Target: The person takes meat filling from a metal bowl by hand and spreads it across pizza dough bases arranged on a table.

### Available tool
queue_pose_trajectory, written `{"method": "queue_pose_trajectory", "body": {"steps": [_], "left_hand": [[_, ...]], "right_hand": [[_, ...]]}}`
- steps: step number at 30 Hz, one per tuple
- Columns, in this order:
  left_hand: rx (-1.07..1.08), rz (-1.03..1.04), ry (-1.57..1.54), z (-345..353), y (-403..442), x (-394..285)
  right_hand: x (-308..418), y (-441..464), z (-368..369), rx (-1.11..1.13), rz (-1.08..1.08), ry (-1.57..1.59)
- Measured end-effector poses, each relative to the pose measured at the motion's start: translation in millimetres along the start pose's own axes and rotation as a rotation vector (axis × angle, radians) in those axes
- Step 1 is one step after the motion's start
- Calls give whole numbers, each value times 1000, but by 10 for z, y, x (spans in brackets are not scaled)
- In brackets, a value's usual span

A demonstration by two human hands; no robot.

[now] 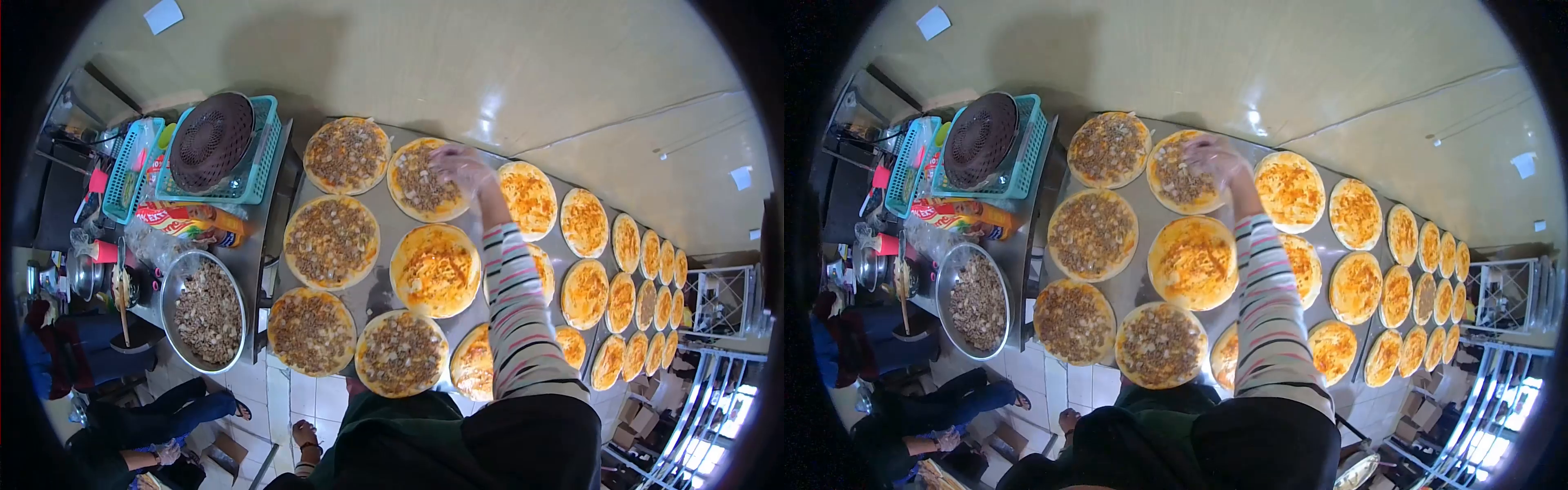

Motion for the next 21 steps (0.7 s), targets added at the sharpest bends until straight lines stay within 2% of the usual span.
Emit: {"method": "queue_pose_trajectory", "body": {"steps": [1,2,4,5,7,8,10,11,13,17,19,20,21], "left_hand": [[49,28,25,97,-36,19],[98,55,51,192,-67,42],[129,65,95,306,-158,17],[122,86,187,371,-218,-65],[113,106,286,443,-315,-178],[110,104,288,461,-355,-208],[105,76,287,449,-344,-188],[102,49,291,435,-336,-167],[88,34,282,422,-337,-158],[72,25,252,447,-394,-175],[71,26,257,488,-440,-179],[74,32,265,507,-455,-200],[67,30,265,514,-472,-211]], "right_hand": [[3,91,-122,12,-106,-522],[-80,173,-220,23,-105,-514],[-50,241,-382,-7,163,-1250],[-200,300,-448,1,163,-1242],[-441,350,-496,93,171,-1500],[-497,325,-525,96,171,-1497],[-314,154,-662,-236,271,-1354],[-257,111,-636,-235,271,-1351],[-170,42,-645,-324,327,-1003],[-603,303,-525,-208,167,-1059],[-522,441,-386,-142,-21,-1401],[-513,515,-385,-138,-24,-1396],[-557,582,-470,-179,114,-1196]]}}
Point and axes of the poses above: each hand's wrist, its own y-axis towards the middle knuckle, its own z-axis out of the palm, x = y × z, the point moved 7 cm from there along y, towards the middle knuckle, and after that the axes turned 1 degree about -z, right-handed, at the moved point
